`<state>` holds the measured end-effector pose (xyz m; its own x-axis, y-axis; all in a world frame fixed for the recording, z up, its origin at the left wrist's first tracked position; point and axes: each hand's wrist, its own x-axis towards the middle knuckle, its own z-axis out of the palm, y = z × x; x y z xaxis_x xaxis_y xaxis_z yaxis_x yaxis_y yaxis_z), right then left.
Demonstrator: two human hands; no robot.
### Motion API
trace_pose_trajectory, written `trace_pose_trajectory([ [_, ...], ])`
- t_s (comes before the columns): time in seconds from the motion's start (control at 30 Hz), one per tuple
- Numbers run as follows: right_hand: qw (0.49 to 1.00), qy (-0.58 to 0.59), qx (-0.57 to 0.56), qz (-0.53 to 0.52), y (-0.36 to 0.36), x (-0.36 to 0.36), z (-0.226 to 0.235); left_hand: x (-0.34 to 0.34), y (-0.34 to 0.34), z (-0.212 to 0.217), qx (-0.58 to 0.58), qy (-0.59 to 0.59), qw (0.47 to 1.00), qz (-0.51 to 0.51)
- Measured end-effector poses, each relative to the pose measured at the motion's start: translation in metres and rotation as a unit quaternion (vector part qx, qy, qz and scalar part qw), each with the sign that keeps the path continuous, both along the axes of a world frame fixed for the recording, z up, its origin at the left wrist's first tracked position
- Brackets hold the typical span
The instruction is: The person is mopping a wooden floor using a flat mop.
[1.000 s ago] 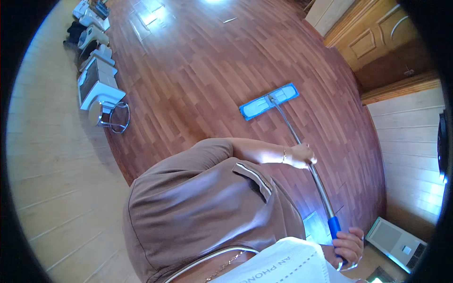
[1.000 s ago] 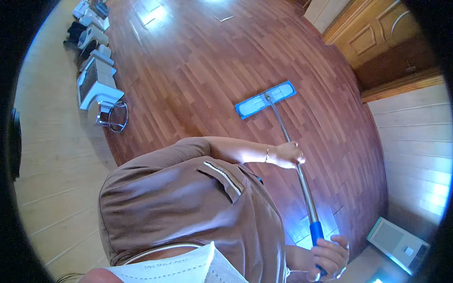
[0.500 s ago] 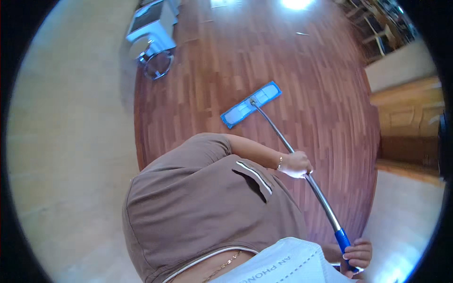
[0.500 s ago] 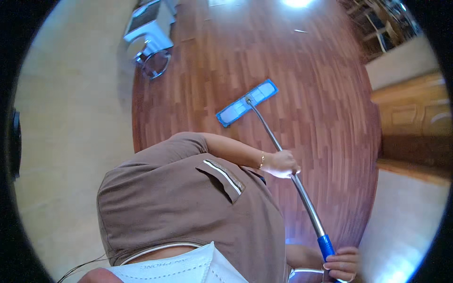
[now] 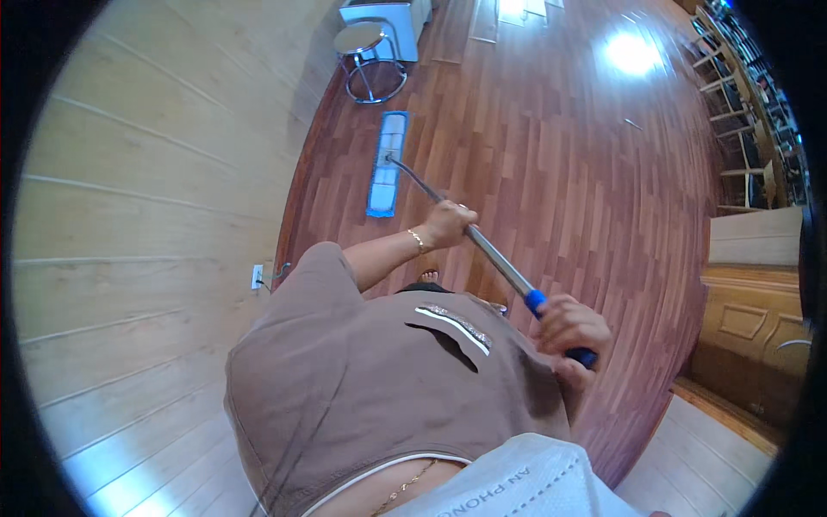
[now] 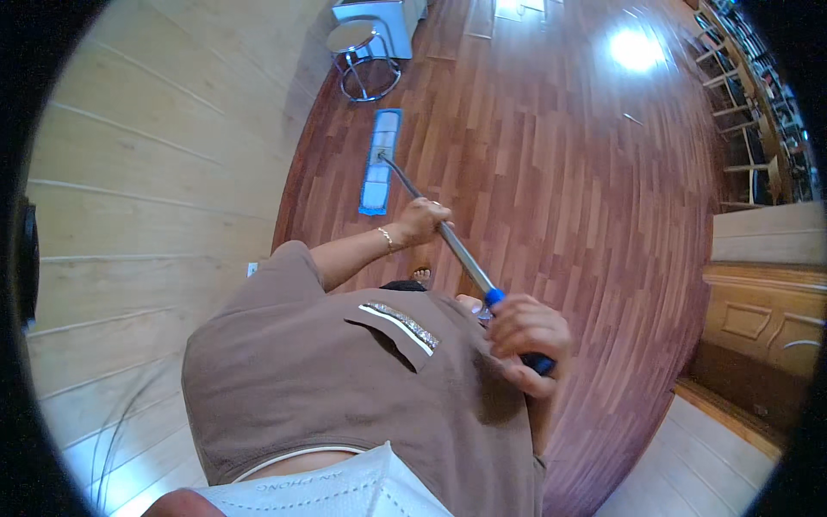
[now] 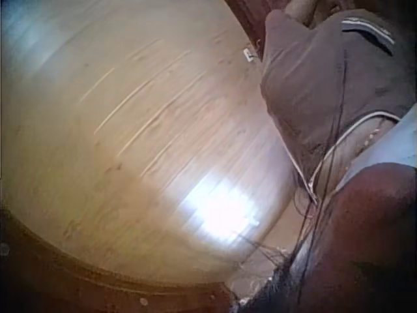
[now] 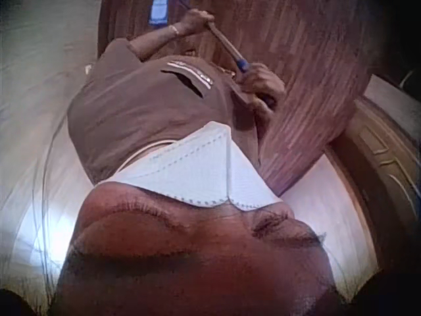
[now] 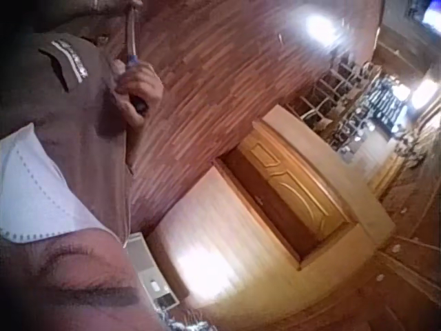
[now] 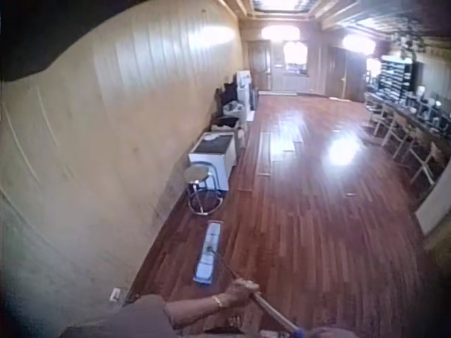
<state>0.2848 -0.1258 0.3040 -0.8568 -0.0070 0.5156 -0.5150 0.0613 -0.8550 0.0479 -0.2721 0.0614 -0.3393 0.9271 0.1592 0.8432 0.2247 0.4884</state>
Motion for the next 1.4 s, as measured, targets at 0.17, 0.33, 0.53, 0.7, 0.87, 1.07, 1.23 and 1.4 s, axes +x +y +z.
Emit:
trace_pose_trajectory([
  [0.17,0.997,-0.06,0.043,0.036,-0.033,-0.044,-0.033,-0.051,-0.047,-0.04,0.029,0.012,0.996,0.088],
  [0.33,0.994,-0.062,0.042,0.078,-0.053,-0.077,-0.071,-0.083,-0.079,-0.064,0.017,-0.026,0.983,0.182],
  [0.53,0.995,-0.099,-0.007,0.008,-0.066,-0.067,-0.085,-0.084,-0.087,-0.088,0.009,-0.024,0.98,0.197],
  [0.7,0.994,-0.107,0.025,0.01,-0.063,-0.058,-0.063,-0.074,-0.069,-0.1,0.058,-0.008,0.985,0.165],
  [0.87,0.992,-0.088,0.07,-0.062,-0.048,-0.025,-0.024,-0.042,-0.014,-0.078,0.023,-0.085,0.99,0.114],
  [1.07,0.974,-0.032,0.167,-0.149,-0.05,0.036,0.021,0.033,0.044,-0.035,0.073,-0.11,0.991,-0.02],
  [1.23,0.965,0.049,0.225,-0.125,-0.05,0.046,0.04,0.079,0.092,-0.047,0.135,-0.213,0.962,-0.104],
  [1.4,0.948,0.133,0.262,-0.126,-0.058,0.043,0.038,0.127,0.121,-0.005,0.111,-0.271,0.926,-0.239],
])
